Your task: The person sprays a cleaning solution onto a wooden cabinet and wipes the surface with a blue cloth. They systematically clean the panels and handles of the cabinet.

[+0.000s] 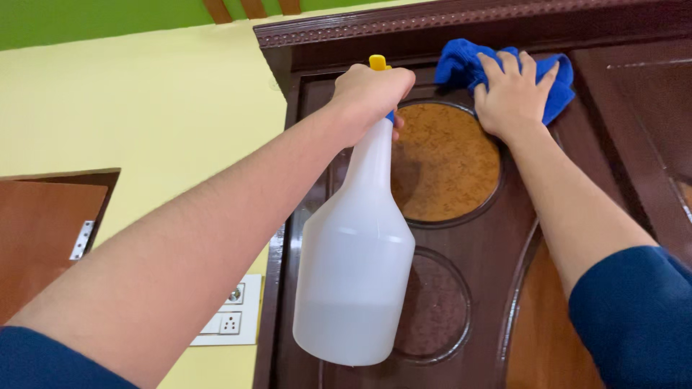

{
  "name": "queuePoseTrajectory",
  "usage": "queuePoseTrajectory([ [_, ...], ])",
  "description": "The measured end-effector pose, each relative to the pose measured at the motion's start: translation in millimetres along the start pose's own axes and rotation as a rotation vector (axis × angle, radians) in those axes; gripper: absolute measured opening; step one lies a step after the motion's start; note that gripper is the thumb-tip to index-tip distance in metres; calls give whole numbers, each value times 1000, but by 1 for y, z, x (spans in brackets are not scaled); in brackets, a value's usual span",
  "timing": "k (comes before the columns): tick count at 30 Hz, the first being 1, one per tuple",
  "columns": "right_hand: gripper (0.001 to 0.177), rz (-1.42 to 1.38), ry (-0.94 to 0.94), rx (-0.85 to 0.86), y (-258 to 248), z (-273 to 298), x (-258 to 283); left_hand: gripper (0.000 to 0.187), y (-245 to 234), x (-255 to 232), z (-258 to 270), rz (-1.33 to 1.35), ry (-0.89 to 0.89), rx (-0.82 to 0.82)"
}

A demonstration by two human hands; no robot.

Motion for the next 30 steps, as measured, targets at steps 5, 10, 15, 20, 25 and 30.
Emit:
queuePoseTrajectory([
  [5, 57, 0, 102, -22, -13, 23, -23, 19, 19, -6, 2, 58, -14, -14],
  [10, 57, 29, 271, -98, -19, 57, -1, 19, 14, -9, 11, 34, -30, -48],
  [15, 51, 37, 280, -146, -20, 65, 36, 18, -4, -21, 17, 39, -8, -53],
  [20, 39, -107, 102, -102, -13, 51, 116, 17, -23, -27, 21, -81, -27, -74],
  [25, 29, -170, -72, -75, -19, 44, 191, 16, -37, -27, 24, -67, -29, -73],
  [30, 26, -292, -285, -77, -47, 66, 203, 18, -40, -30, 32, -61, -53, -50],
])
Point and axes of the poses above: each hand's wrist, its own z-axis away from the middle knuckle, its own y-axis out of the palm, x = y × z, the point moved 1 cm from there along -z, towards the middle knuckle, and after that the axes turned 4 degrees about -y, right-handed, at the moved point
